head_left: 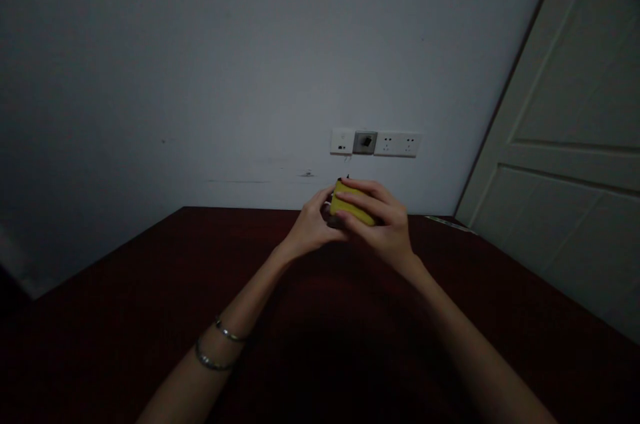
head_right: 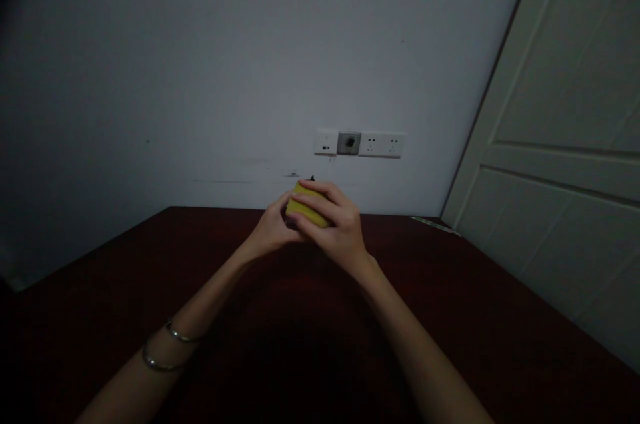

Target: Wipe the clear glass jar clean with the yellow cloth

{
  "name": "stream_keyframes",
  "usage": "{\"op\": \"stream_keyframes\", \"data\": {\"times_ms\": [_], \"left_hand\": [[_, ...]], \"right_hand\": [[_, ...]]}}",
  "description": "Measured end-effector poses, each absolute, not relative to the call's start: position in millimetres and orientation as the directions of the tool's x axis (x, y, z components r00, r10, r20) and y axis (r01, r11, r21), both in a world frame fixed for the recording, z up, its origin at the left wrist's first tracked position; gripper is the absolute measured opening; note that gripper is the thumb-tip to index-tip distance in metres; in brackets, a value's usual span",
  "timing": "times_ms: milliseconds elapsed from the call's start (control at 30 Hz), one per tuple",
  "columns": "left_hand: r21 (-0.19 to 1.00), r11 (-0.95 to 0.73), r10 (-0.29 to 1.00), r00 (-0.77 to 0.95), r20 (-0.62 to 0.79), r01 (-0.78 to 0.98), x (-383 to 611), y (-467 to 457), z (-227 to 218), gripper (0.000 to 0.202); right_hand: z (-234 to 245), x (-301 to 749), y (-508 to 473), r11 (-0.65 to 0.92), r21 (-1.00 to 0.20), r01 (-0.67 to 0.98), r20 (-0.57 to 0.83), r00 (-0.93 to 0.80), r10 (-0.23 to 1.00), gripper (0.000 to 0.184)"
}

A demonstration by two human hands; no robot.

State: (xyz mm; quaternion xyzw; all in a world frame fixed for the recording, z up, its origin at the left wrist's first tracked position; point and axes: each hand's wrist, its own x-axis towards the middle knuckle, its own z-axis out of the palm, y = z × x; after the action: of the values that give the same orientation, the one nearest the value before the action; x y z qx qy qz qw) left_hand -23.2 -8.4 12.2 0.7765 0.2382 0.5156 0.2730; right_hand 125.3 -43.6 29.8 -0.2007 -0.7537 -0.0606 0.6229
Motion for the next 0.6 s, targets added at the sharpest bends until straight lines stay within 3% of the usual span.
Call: {"op": "stream_keyframes", "data": {"times_ms": [133, 400, 500, 600], "left_hand": [[0.628, -0.773, 0.613, 0.352, 0.707, 0.085, -24.3, -9.1, 11.2, 0.069], [0.487, -0.854, 0.519, 0.341, 0.784, 0.181, -25.3, -13.5, 16.2, 0.083], [0.515, -0.828, 0.561, 0.327, 0.761, 0.221, -25.4, -13.3, 16.8, 0.076], [0.562, -0.8, 0.599, 0.331, 0.729, 0.209, -25.1, -11.2, 15.6, 0.063]], "right_hand": [[32.8, 127.1, -47.7, 0.932, -0.068, 0.356, 0.952, -0.257, 0.167, 0.026], [34.3, 120.3, -48.2, 0.895, -0.311, 0.321, 0.944, -0.002, 0.329, 0.02], [34.3, 122.0, -49.1, 0.897, -0.265, 0.353, 0.949, -0.067, 0.307, 0.022], [35.2, 126.3, -50.4, 0.919, -0.134, 0.371, 0.945, -0.231, 0.231, 0.024]]}}
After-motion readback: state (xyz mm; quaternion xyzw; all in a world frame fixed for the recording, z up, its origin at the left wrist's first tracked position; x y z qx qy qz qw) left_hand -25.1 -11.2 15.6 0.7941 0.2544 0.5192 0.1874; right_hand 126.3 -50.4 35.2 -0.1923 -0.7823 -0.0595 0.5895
